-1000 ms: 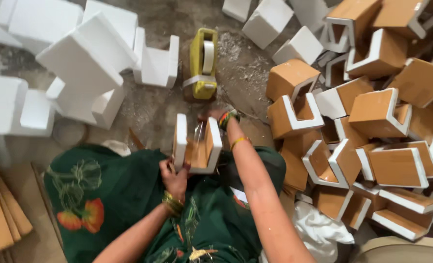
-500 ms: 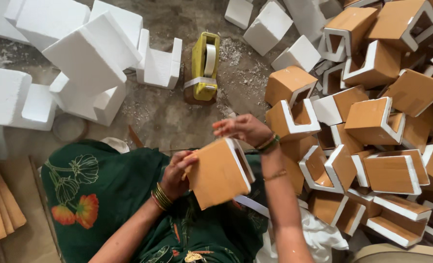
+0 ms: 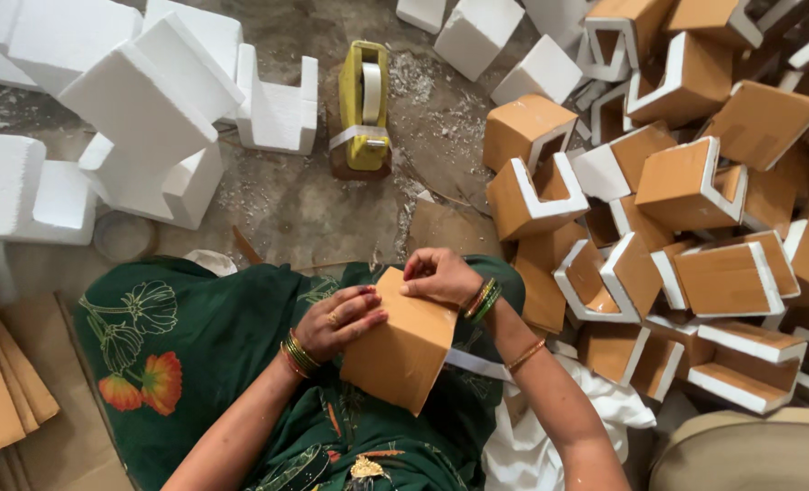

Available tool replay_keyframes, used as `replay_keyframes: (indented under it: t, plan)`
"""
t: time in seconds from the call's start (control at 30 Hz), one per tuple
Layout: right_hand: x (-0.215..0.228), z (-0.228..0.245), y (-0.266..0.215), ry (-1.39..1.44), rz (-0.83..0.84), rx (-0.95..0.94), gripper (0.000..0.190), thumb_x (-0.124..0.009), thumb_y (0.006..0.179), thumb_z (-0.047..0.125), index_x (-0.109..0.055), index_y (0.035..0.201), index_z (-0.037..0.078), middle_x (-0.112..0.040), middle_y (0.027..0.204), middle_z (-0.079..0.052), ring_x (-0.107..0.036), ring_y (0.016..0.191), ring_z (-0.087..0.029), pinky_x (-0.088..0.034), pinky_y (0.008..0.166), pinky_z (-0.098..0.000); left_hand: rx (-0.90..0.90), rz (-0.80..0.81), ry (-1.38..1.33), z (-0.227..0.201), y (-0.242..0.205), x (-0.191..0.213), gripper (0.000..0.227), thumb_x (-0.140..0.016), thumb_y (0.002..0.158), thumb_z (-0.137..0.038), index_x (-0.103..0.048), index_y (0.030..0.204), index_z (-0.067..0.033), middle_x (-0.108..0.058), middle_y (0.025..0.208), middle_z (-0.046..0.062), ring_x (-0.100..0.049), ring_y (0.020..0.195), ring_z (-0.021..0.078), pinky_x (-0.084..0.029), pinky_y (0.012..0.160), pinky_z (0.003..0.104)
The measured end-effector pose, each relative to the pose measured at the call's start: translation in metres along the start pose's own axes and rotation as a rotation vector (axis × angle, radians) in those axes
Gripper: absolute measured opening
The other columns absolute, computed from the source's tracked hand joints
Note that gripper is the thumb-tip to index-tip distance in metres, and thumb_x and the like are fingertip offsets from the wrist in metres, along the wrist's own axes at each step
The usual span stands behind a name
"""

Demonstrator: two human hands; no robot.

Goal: The person sits on the floor and assembles small cardboard boxes by inserting white foam inserts into the cardboard frames. They use a handheld tape dispenser to secure the foam pieces to the cardboard, repeating this process for multiple units.

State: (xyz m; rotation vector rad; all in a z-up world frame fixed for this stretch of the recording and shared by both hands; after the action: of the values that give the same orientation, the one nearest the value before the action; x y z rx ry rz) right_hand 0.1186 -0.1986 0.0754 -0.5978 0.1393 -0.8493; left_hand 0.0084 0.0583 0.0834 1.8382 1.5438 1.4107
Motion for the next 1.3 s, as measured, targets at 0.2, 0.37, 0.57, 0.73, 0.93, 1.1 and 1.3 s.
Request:
replay_keyframes:
  t: [0.2,0.37,0.57,0.73,0.93,1.1,1.3]
  plan:
    - [0.005,-0.007,0.002,0.012,0.106,-0.046,0.019,-0.084,0.082,0.012,-0.068,0.089,0.004,-0.069,0.08,0.002,-0.062,0.07,-0.006,-0.049,0.061,-0.0226,-0.066,-0.024,-0.036,-0.003,0.005,-0.005,0.04,-0.064,0.089,-0.009,-0.069,0.128,-0.0078,-0.063,0.128,0.014,-0.065,0.121,0.0348,-0.059,0.101,0.044]
    - [-0.008,-0.023,0.035,-0.475,-0.171,0.007,0.028,-0.077,0.093,0.028,-0.07,0.086,0.002,-0.067,0.072,-0.002,-0.06,0.067,-0.008,-0.05,0.059,-0.0244,-0.004,-0.025,-0.029,-0.002,0.002,-0.009,0.042,-0.064,0.09,-0.006,-0.069,0.132,-0.0098,-0.061,0.13,0.014,-0.065,0.122,0.0343,-0.058,0.101,0.042]
    - [0.035,-0.005,0.029,0.119,-0.291,0.168,0.036,-0.054,0.105,0.034,-0.071,0.113,0.003,-0.076,0.097,-0.006,-0.068,0.083,-0.012,-0.055,0.075,-0.0292,0.331,-0.122,-0.136,0.013,-0.01,-0.015,0.052,-0.064,0.084,0.002,-0.064,0.136,-0.006,-0.06,0.131,0.014,-0.065,0.12,0.0322,-0.057,0.099,0.038]
    - [0.036,0.019,-0.023,0.189,-0.161,0.334,0.056,-0.039,0.112,0.041,-0.069,0.124,-0.005,-0.075,0.118,-0.012,-0.069,0.109,-0.018,-0.051,0.099,-0.0331,0.519,-0.223,-0.192,0.026,-0.014,-0.026,0.053,-0.063,0.089,0.006,-0.062,0.141,-0.0045,-0.06,0.131,0.014,-0.064,0.117,0.0309,-0.055,0.097,0.038]
    - [0.019,0.008,-0.043,0.186,0.088,0.428,0.06,-0.052,0.1,0.028,-0.044,0.151,-0.003,-0.05,0.151,-0.016,-0.047,0.139,-0.022,-0.036,0.115,-0.0347,0.7,-0.196,-0.187,0.032,-0.015,-0.031,0.064,-0.072,0.085,0.0,-0.056,0.147,-0.0042,-0.061,0.13,0.013,-0.068,0.109,0.0267,-0.058,0.092,0.034]
    - [0.019,-0.05,-0.005,0.516,-0.133,0.033,0.051,-0.039,0.105,0.036,-0.048,0.145,0.007,-0.06,0.132,-0.012,-0.059,0.118,-0.021,-0.049,0.1,-0.0352,0.691,-0.214,-0.352,0.032,-0.01,-0.031,0.059,-0.063,0.085,0.01,-0.059,0.142,-0.0062,-0.057,0.143,0.017,-0.069,0.117,0.0258,-0.06,0.098,0.033]
    - [0.039,-0.094,-0.002,0.04,-0.167,0.401,0.04,-0.068,0.094,0.004,-0.057,0.132,0.0,-0.068,0.119,-0.009,-0.064,0.105,-0.014,-0.056,0.089,-0.0311,0.59,-0.287,-0.331,0.035,-0.015,-0.03,0.038,-0.071,0.088,0.01,-0.069,0.124,-0.003,-0.059,0.134,0.014,-0.067,0.118,0.027,-0.062,0.093,0.033]
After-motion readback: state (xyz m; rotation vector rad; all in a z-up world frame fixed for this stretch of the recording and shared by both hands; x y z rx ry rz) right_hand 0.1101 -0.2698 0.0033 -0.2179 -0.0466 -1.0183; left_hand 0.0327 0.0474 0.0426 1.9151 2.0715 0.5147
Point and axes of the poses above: each hand's wrist, its own y-axis towards the middle knuckle, its own x-axis out of the back of the hand, z = x × y, the point moved 2 cm from there along y, towards the middle knuckle
